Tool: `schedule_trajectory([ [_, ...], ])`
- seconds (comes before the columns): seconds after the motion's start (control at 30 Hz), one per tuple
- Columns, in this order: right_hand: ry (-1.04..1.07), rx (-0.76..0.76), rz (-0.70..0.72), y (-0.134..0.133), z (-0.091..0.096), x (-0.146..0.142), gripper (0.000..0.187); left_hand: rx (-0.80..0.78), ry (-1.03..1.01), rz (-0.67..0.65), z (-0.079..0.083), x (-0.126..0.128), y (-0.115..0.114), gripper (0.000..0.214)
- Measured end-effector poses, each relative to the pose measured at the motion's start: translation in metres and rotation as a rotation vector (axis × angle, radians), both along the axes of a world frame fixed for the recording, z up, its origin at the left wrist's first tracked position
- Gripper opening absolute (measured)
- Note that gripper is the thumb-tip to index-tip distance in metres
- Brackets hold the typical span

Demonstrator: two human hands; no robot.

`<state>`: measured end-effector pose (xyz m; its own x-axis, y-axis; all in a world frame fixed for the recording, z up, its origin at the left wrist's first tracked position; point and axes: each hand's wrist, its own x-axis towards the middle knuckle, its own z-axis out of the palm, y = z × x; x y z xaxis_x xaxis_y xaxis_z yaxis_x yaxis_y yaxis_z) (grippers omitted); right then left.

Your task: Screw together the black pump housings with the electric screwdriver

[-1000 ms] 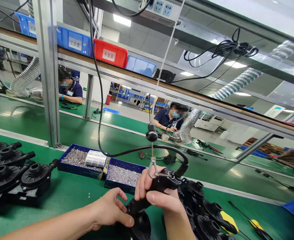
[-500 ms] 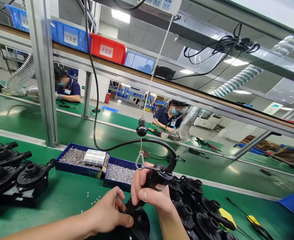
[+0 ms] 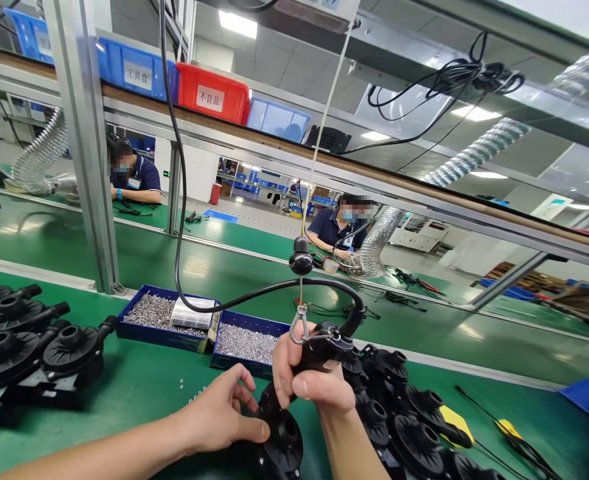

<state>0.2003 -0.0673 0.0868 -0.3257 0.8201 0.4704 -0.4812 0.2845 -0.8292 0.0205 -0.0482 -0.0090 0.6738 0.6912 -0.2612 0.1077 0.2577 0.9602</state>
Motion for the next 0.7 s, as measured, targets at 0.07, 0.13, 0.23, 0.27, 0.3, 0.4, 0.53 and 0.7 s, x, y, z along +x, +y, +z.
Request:
schedule_trajectory([
  [0.07, 0.021, 0.033, 0.032, 0.002, 0.000, 0.003, 0.028, -0.002, -0.001, -0.003, -0.002, 0.000, 0.002, 0.064],
  [0.13, 0.034, 0.039, 0.049, 0.002, 0.000, 0.005, 0.027, 0.000, -0.006, -0.007, -0.003, -0.001, 0.005, 0.067],
  [0.23, 0.027, -0.008, 0.034, 0.002, 0.001, 0.006, 0.029, -0.001, 0.001, -0.016, -0.005, -0.001, 0.008, 0.071],
  [0.27, 0.021, -0.021, 0.024, 0.001, 0.001, 0.006, 0.029, 0.001, 0.006, -0.017, -0.005, -0.001, 0.009, 0.072],
  [0.3, 0.012, -0.026, 0.019, 0.001, 0.001, 0.006, 0.029, 0.004, 0.011, -0.016, -0.005, -0.001, 0.009, 0.073],
  [0.4, -0.026, -0.019, 0.017, 0.000, 0.000, 0.007, 0.029, 0.034, 0.022, -0.039, -0.003, -0.003, 0.012, 0.074],
  [0.53, -0.117, -0.015, -0.013, -0.004, 0.002, 0.008, 0.032, 0.261, 0.112, -0.078, 0.014, -0.016, 0.020, 0.049],
  [0.7, -0.285, -0.057, -0.246, -0.014, 0.019, 0.004, 0.033, 0.890, 0.691, -0.180, 0.040, -0.038, 0.037, 0.040],
])
